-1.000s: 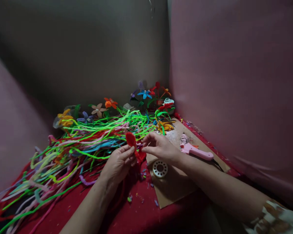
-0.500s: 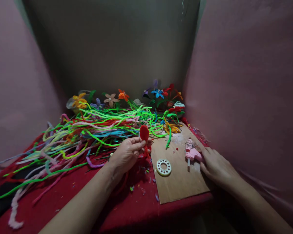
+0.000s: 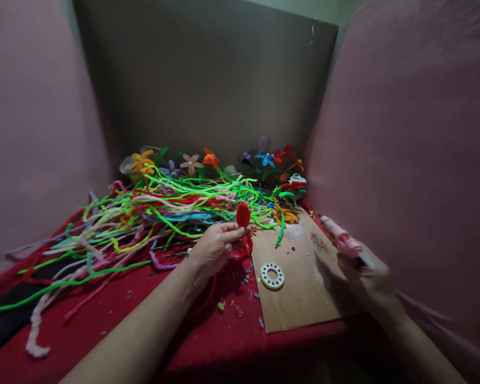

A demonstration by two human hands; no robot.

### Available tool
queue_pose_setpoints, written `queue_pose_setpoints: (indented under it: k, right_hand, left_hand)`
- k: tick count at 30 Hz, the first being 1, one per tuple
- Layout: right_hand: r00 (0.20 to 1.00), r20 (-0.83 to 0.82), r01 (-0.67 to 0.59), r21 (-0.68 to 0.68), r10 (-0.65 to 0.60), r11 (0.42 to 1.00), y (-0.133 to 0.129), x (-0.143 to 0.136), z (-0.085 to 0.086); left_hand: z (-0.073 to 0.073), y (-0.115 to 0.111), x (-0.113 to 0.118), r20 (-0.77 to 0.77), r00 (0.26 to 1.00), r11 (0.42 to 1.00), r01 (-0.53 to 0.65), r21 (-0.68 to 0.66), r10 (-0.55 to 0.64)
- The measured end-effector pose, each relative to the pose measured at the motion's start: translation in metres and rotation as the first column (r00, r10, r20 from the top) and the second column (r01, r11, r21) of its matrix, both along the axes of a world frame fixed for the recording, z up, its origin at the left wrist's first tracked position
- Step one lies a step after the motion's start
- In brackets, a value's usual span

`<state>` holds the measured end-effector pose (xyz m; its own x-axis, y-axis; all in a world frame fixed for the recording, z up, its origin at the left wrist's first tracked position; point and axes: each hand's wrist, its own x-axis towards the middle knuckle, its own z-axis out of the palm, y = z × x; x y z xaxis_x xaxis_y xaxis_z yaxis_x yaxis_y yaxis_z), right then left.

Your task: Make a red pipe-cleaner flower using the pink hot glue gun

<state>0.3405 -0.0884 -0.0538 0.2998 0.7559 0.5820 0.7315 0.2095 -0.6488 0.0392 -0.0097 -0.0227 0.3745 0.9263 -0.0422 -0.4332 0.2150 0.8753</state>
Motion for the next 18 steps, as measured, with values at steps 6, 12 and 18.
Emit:
queue_pose_setpoints:
  k: [6,12,18]
  right_hand:
    - [0.528,-0.807,-0.310,0.107,0.264,0.945,-0.002,-0.050,0.060]
    - [0.297,-0.883,-0.630,0.106,0.364,0.769,0.025,-0.097,0.078]
    - [0.395,-0.675,-0.685,0.237,0.624,0.689,0.058,-0.119,0.079]
  left_hand:
    - [0.007,-0.006,0.000,0.006,0.999,0.999,0.053,0.004,-0.053]
    - [0.004,-0.002,0.000,0.004,0.999,0.999,-0.044,0.024,0.044]
    - [0.004,0.001,-0.002,0.028,0.983,0.983,-0.182,0.033,0.181]
